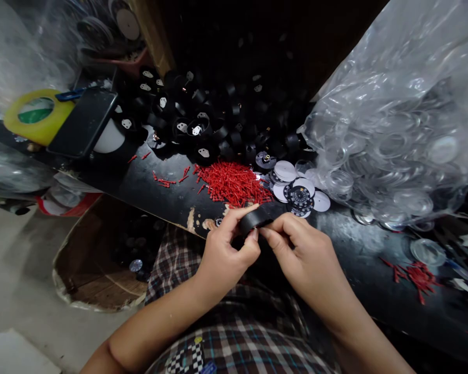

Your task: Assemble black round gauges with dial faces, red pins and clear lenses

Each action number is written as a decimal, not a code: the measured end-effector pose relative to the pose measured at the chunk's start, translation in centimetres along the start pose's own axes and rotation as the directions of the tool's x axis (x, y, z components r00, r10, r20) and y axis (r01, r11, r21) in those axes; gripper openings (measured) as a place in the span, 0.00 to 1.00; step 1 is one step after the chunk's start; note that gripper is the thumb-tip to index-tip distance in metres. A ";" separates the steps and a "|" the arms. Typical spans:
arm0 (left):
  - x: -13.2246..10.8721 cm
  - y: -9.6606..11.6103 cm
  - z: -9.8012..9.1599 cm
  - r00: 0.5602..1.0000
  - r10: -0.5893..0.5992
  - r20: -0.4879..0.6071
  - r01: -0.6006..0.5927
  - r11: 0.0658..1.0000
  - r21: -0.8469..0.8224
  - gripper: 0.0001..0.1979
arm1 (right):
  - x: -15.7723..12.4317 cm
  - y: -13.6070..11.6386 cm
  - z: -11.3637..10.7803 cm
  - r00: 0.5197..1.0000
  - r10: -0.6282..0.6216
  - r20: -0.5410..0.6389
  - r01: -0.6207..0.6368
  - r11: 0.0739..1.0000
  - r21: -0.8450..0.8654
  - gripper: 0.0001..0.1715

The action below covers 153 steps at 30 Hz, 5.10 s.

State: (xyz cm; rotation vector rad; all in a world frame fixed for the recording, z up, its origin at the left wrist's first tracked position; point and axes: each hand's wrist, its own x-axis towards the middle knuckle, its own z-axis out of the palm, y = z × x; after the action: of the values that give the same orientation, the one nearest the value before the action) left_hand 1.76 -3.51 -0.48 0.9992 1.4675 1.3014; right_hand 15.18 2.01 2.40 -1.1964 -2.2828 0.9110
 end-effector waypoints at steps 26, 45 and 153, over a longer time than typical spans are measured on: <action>1.1 -1.7 0.9 0.922 -0.373 0.106 0.383 0.836 -0.393 0.22 | 2.1 0.3 -1.4 1.000 -0.008 0.007 0.009 0.991 -0.133 0.06; 2.0 -1.3 1.9 0.898 -0.368 0.242 0.437 0.682 -0.587 0.15 | 1.1 5.4 -3.7 0.966 0.193 -0.172 -0.157 0.967 0.200 0.18; 1.1 -1.1 1.0 0.918 -0.281 0.280 0.384 0.806 -0.450 0.20 | 1.4 2.0 -1.1 0.979 0.204 -0.026 -0.193 0.952 0.236 0.03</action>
State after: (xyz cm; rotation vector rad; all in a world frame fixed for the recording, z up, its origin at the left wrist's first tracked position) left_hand 2.41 -2.37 -1.67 0.4811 1.0127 1.1885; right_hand 16.18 4.44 1.81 -1.3423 -1.9761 1.1718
